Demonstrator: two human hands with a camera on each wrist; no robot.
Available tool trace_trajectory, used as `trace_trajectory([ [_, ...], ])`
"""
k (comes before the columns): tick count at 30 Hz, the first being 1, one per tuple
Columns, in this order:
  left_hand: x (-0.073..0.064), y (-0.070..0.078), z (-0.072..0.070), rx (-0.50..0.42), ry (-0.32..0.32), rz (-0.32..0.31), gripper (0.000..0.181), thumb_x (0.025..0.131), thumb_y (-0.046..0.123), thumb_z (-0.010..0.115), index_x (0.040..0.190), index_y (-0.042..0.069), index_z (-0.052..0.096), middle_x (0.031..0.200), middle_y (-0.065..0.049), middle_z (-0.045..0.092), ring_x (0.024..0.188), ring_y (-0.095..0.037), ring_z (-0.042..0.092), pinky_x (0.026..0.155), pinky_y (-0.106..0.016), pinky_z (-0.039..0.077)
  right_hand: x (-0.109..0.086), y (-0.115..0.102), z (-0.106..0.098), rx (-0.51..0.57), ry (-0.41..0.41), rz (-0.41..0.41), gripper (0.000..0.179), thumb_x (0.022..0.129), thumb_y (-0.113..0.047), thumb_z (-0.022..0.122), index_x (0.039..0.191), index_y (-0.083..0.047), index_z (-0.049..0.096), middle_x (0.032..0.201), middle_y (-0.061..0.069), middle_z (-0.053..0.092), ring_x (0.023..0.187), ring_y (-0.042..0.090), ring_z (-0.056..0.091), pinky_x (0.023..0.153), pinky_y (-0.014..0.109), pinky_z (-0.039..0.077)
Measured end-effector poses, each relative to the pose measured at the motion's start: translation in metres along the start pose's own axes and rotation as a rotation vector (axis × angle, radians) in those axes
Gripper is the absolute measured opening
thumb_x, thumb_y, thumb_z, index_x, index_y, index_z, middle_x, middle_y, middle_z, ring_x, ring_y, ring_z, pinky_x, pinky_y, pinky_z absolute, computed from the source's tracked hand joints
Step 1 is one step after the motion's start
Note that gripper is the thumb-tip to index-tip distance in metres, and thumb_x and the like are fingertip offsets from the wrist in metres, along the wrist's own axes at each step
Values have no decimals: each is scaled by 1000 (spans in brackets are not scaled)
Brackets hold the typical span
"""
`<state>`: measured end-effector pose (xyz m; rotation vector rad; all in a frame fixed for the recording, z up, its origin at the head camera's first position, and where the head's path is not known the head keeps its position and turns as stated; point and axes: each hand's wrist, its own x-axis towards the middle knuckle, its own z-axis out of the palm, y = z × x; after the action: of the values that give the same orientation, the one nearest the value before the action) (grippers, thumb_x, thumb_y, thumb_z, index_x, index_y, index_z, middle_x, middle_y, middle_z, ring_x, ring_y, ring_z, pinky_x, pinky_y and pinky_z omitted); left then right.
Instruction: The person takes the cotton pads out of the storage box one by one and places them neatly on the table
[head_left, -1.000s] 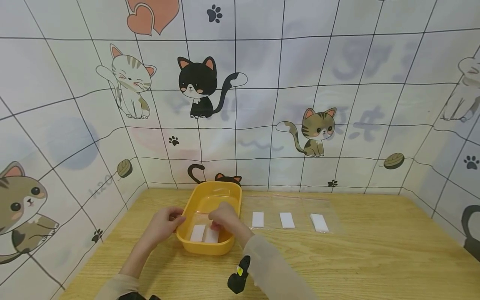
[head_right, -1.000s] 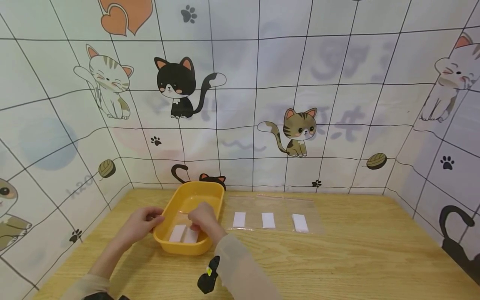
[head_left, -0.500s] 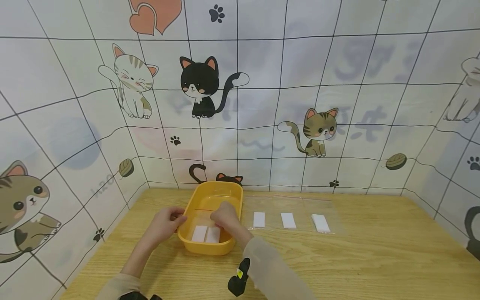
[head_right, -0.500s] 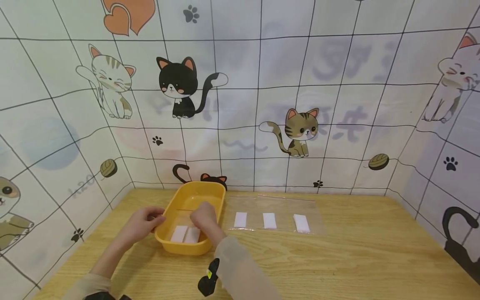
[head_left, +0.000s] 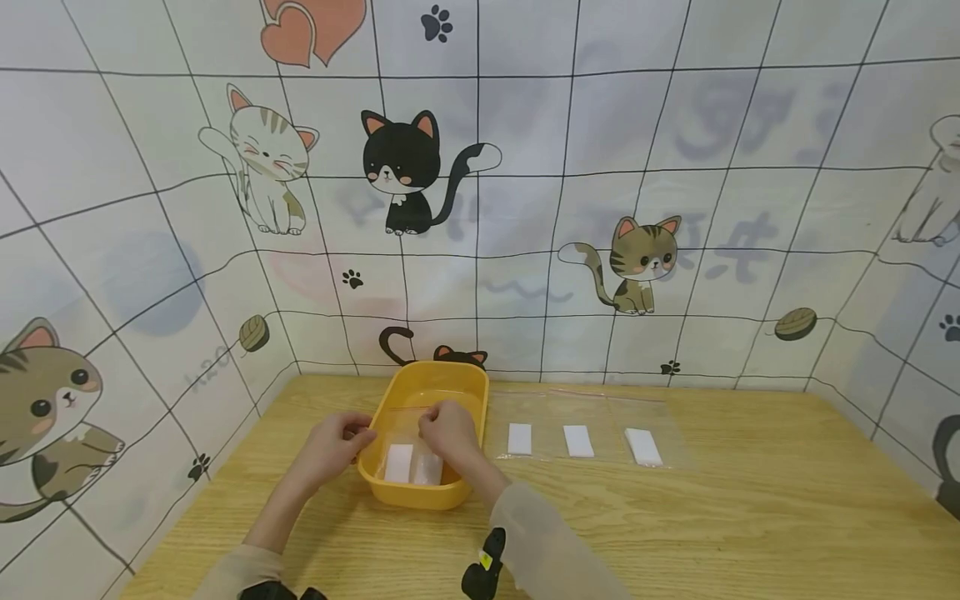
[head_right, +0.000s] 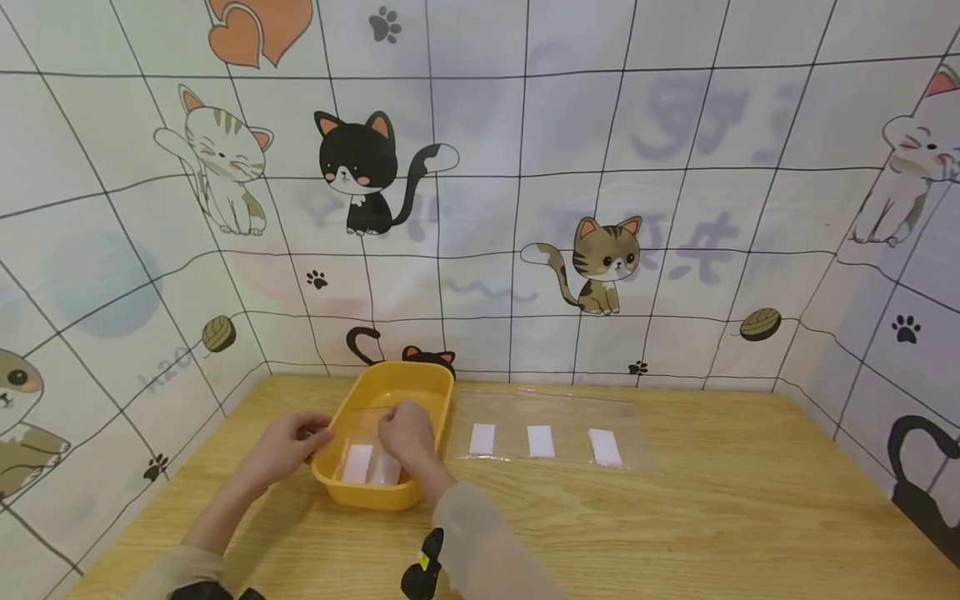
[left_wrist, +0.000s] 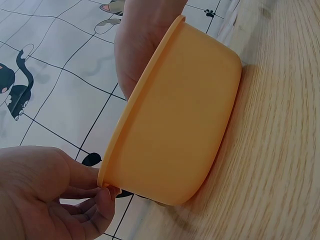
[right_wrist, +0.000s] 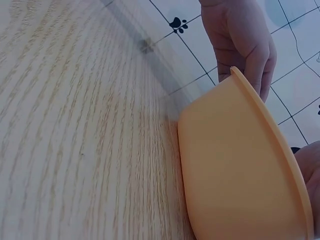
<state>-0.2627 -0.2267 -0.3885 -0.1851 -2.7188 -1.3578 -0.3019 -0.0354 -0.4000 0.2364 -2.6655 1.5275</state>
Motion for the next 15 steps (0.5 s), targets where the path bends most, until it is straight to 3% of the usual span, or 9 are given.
trace_trajectory([
  [5, 1, 0, -1, 3, -6, 6, 25, 98, 2, 62, 118, -13, 64, 94, -11, 66, 81, -22, 62, 63, -29, 55, 0, -4, -3, 61, 58, -66, 16, 93, -6, 60, 83, -4, 72, 70, -1, 66, 55, 8, 55, 47, 20, 44],
  [9, 1, 1, -1, -1, -9, 15, 25, 97, 2, 62, 117, -13, 64, 94, -10, 66, 79, -21, 61, 63, -29, 55, 0, -4, -7, 180, 76, -109, 14, 96, -6, 61, 95, 1, 73, 75, 2, 67, 58, 9, 62, 51, 22, 51],
  [15, 1, 1, -1, -2, -11, 7, 26, 97, 3, 63, 118, -13, 64, 95, -11, 67, 79, -21, 61, 63, -29, 55, 0, -4, -12, 325, 101, -147, 16, 99, -12, 64, 101, 3, 72, 78, 3, 67, 59, 10, 62, 53, 21, 52],
])
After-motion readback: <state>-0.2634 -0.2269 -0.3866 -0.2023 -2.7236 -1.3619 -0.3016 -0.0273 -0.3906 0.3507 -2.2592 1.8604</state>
